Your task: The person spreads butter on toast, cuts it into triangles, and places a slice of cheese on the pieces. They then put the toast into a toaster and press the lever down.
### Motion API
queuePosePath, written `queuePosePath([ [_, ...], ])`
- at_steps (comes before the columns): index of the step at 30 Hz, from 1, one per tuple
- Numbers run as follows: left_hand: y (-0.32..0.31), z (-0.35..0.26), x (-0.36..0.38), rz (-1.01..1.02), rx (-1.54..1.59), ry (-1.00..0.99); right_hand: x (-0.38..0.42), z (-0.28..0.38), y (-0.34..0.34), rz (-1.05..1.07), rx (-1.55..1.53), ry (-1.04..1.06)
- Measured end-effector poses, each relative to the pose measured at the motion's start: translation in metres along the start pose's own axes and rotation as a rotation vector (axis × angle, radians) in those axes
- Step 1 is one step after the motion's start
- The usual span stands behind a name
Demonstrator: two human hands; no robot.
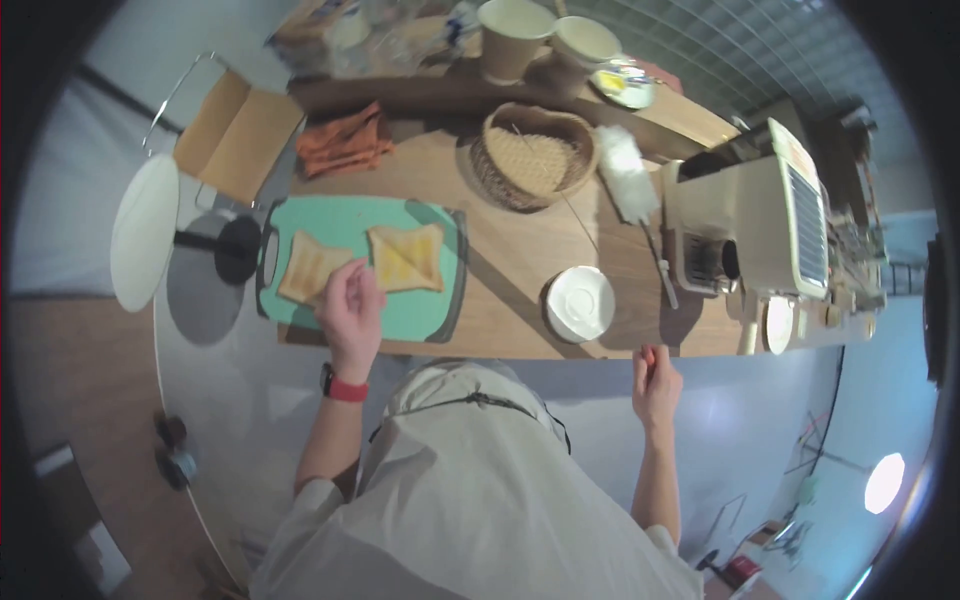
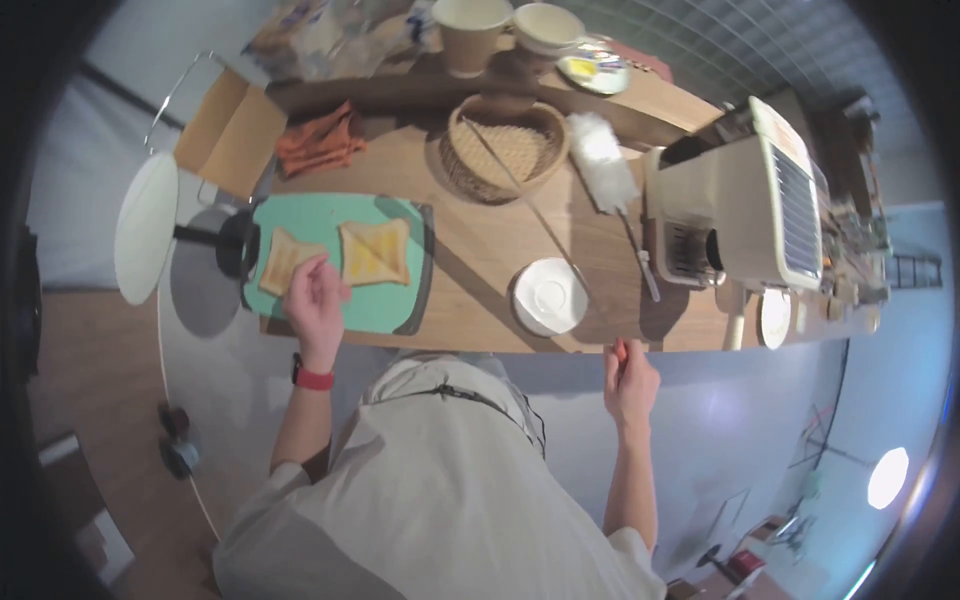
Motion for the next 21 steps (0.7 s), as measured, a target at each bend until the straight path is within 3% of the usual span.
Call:
queuePosePath([
  [2, 0.003, 0.001, 0.003, -0.051, 0.163, 0.094, -0.015, -0.006, 0.001, -0.129, 0.147, 0.013],
  [8, -0.007, 0.008, 0.006, -0.094, 0.090, 0.017, -0.065, -0.012, -0.001, -0.202, 0.285, 0.086],
  [11, -0.006, 0.010, 0.009, -0.096, 0.068, 0.070, -0.076, -0.007, -0.005, -0.257, 0.263, 0.222],
  [15, -0.004, 0.013, 0.016, -0.089, -0.097, 0.099, -0.081, 0.021, -0.015, -0.141, 0.179, 0.242],
  [17, -0.005, 0.010, 0.018, -0.024, -0.295, 0.079, -0.078, 0.046, -0.016, -0.012, 0.093, 0.217],
  [21, -0.018, 0.002, 0.018, 0.118, -0.384, 0.050, -0.058, 0.082, -0.033, 0.040, 0.102, 0.314],
])
Point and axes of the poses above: each hand's wrist, its own x-axis away from the middle knuckle, its own y-axis out of the back of the hand, z = x × y, the point moved 4 cm from there along -x, towards the middle knuckle, and after that the axes turned 4 degrees about y, right-handed, at the moved point
